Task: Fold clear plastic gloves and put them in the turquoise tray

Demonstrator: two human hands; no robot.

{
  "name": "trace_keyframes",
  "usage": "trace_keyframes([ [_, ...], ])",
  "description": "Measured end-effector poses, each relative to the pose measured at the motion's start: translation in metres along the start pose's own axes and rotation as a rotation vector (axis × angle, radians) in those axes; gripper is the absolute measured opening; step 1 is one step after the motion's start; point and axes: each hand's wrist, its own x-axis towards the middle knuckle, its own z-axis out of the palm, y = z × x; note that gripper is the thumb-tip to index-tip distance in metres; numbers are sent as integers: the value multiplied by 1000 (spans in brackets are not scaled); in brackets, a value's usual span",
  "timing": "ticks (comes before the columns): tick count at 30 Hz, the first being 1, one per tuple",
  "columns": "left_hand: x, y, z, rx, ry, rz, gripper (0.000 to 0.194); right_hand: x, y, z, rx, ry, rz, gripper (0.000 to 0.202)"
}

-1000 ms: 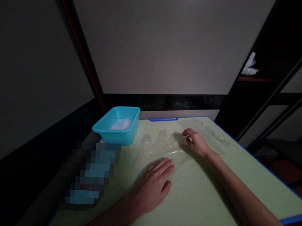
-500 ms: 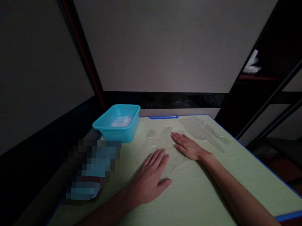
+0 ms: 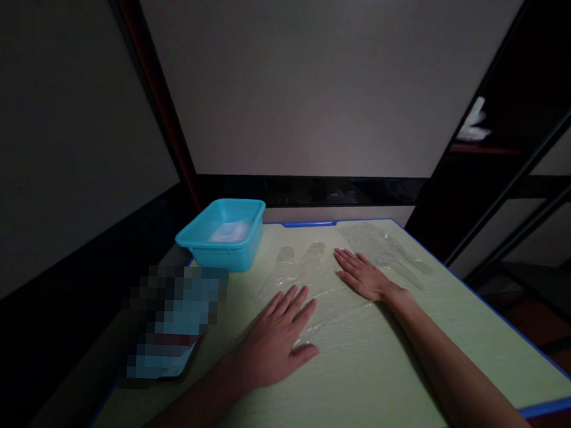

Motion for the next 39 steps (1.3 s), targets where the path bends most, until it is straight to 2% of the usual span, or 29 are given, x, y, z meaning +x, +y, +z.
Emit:
trace_keyframes([
  [8, -8, -29, -15, -46, -113, 71, 69, 0, -18, -2, -34, -15, 89, 57],
  [11, -11, -28, -20, -88, -135, 31, 72, 1, -18, -3, -34, -27, 111, 55],
  [13, -7, -22, -22, -135, -97, -8, 68, 1, -18, -4, -37, -28, 111, 54],
  [15, 8, -12, -23, -176, -10, -40, 60, 2, -18, -4, -40, -29, 107, 53],
  [18, 52, 7, -18, -109, 111, -64, 51, 2, -18, -3, -48, -31, 108, 53],
  [22, 118, 24, 4, -40, 148, -143, 49, 3, -16, 0, -67, -39, 113, 53],
  [25, 141, 24, 22, 13, 155, -238, 51, 3, -16, 1, -76, -42, 114, 53],
  [27, 141, 20, 30, 49, 163, -265, 57, 4, -16, 1, -76, -42, 114, 53],
  [30, 127, 13, 33, 91, 161, -271, 65, 4, -15, 1, -70, -44, 117, 53],
  [39, 70, -1, 23, 156, 150, -264, 63, 2, -16, -1, -62, -45, 119, 54],
])
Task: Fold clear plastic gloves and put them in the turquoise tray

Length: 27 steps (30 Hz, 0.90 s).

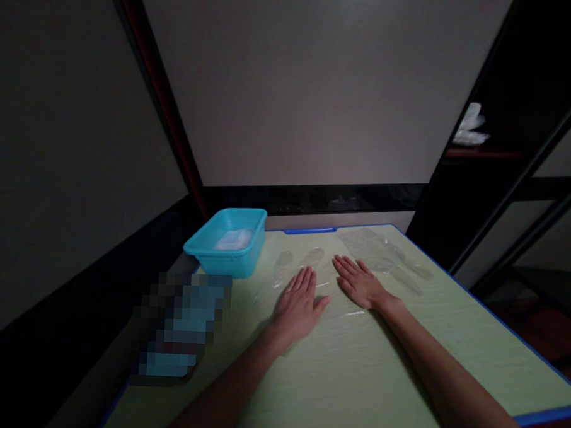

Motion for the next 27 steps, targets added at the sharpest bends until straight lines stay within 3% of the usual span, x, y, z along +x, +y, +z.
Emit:
trace_keyframes([
  [6, -19, -11, -6, 16, -3, 24, 59, -2, 1, 2, -6, 3, 2, 55],
  [15, -27, -14, -19, -40, -129, 164, 62, -4, 32, -13, -6, 122, 84, 54],
  [21, -45, -20, -38, -126, -287, 448, 69, -5, 17, -25, 115, 126, -160, 51],
  [27, -51, -20, -45, -187, -328, 507, 74, -3, -20, -25, 285, 4, -440, 52],
])
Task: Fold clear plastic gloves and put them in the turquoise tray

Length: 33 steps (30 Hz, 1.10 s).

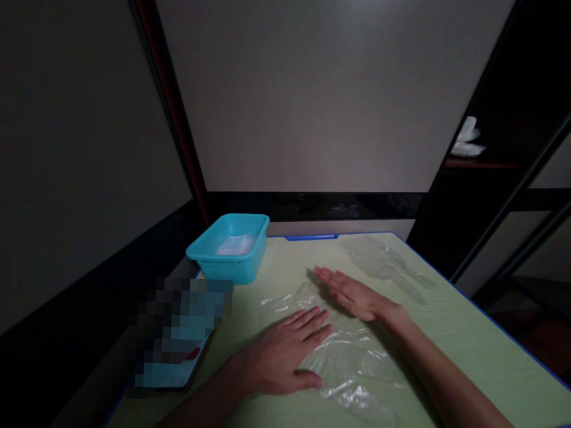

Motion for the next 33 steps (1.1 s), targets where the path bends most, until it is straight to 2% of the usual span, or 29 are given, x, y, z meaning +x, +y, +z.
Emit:
trace_keyframes([
  [5, 1, 1, 0, -31, 35, -5, 73, 8, 2, 13, -46, -126, 69, 51],
  [12, -5, 3, -1, -77, 69, 4, 72, 6, 17, 16, -112, -115, 113, 51],
  [15, -3, 1, 0, -83, 55, -49, 78, 6, 18, 16, -125, -107, 125, 51],
  [18, 15, -3, 1, -69, 128, -196, 71, 6, 17, 17, -131, -105, 131, 51],
  [21, 44, -7, 6, 17, 244, -304, 59, 6, 17, 18, -139, -99, 134, 51],
  [24, 67, -11, 14, 94, 287, -355, 60, 7, 16, 19, -136, -88, 131, 51],
  [26, 72, -12, 20, 111, 298, -378, 61, 7, 16, 19, -140, -86, 125, 51],
  [29, 66, -16, 25, 130, 295, -405, 63, 6, 16, 19, -159, -84, 122, 51],
  [33, 45, -24, 25, 146, 280, -407, 61, 5, 14, 17, -159, -74, 129, 51],
])
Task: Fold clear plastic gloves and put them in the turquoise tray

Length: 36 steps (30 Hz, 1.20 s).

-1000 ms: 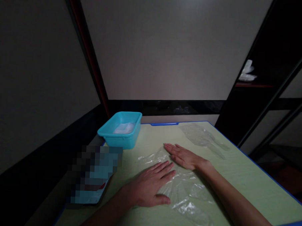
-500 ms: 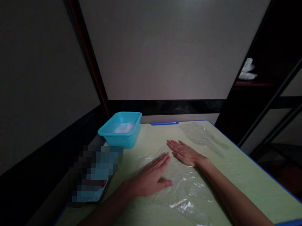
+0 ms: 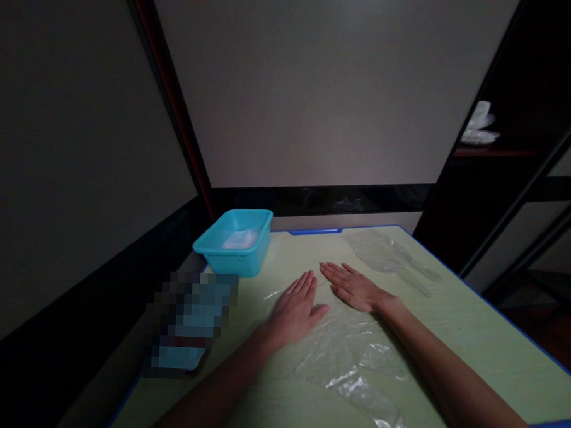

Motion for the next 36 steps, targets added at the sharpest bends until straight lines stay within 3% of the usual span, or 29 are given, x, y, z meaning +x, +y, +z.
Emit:
trace_keyframes([
  [9, -49, -47, -15, 12, -23, -45, 56, 0, 1, 1, 2, 3, -4, 51],
  [17, -55, -50, -13, -133, 74, -149, 59, -3, 9, -2, 296, 157, 25, 52],
  [21, -53, -49, -14, -251, 185, -216, 53, -3, 8, -4, 258, 150, 48, 54],
  [25, -54, -40, -23, -338, 225, -54, 47, 1, 7, -3, 209, 148, -23, 60],
  [29, -59, -24, -32, -391, 100, 181, 44, 4, 5, -2, 230, 187, -41, 59],
  [36, -62, -9, -41, -372, -72, 225, 50, 2, 5, -4, 241, 221, -3, 54],
])
